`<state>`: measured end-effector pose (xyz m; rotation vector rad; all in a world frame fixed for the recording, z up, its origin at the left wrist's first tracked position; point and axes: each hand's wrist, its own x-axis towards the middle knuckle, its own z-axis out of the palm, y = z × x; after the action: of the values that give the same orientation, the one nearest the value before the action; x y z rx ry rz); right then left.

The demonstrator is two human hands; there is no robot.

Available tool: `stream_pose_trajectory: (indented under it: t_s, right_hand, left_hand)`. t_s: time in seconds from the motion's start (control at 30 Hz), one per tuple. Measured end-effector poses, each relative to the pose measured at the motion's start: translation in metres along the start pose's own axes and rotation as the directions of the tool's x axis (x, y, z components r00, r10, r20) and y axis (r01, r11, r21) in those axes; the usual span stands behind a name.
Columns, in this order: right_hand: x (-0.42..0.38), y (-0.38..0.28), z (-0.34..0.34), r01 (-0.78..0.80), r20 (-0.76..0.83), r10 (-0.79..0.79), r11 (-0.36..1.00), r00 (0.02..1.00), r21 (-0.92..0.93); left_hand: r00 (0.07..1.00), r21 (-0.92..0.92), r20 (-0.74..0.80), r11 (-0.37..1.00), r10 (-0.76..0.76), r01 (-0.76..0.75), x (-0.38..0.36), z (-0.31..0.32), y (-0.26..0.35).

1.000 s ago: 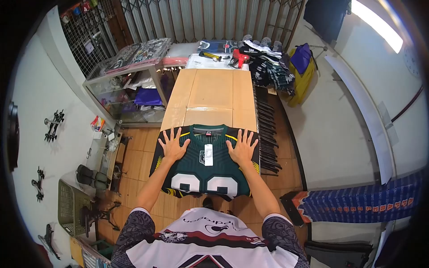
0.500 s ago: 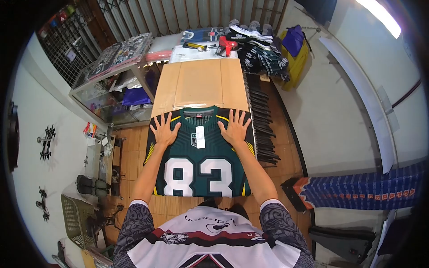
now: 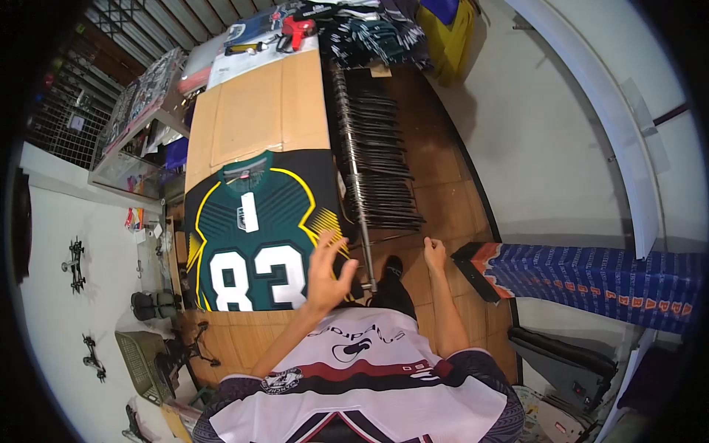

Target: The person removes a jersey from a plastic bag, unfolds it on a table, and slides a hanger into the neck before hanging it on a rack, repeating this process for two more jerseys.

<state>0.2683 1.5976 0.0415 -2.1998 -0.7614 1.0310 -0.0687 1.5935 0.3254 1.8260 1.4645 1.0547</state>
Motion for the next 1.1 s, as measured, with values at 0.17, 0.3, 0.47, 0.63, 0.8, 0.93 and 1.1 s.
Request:
stream_pose_trajectory:
  t_s: [0.17, 0.3, 0.47, 0.63, 0.8, 0.93, 1.1]
  right_hand:
    - [0.016, 0.019, -0.027, -0.373, 0.365, 0.306, 0.919, 0.879, 0.128]
    - [0.033, 0.017, -0.003, -0.630, 0.591, 0.365, 0.701, 0.719, 0.334]
    - [0.046, 0.008, 0.043, -0.803, 0.723, 0.371, 0.399, 0.582, 0.443]
    - [0.038, -0.015, 0.058, -0.821, 0.756, 0.332, 0.314, 0.565, 0.476]
    - [0.033, -0.020, 0.054, -0.794, 0.761, 0.275, 0.375, 0.588, 0.478]
    - [0.026, -0.007, 0.044, -0.742, 0.726, 0.232, 0.407, 0.647, 0.532]
    - [0.019, -0.012, 0.014, -0.605, 0.590, 0.191, 0.446, 0.784, 0.659]
  left_hand:
    - [0.906, -0.293, 0.380, 0.905, -0.187, 0.310, 0.010, 0.141, 0.027]
    - [0.329, -0.382, 0.618, 0.093, -0.715, 0.919, -0.002, 0.250, -0.038]
    - [0.130, -0.600, 0.489, -0.225, -0.863, 0.767, -0.023, 0.308, -0.133]
    - [0.023, -0.678, 0.383, -0.264, -0.924, 0.686, -0.026, 0.314, -0.178]
    - [0.061, -0.694, 0.377, -0.238, -0.924, 0.680, -0.025, 0.305, -0.177]
    - [0.151, -0.688, 0.383, -0.172, -0.911, 0.705, -0.031, 0.303, -0.166]
    - [0.282, -0.505, 0.452, 0.018, -0.846, 0.863, -0.016, 0.285, -0.111]
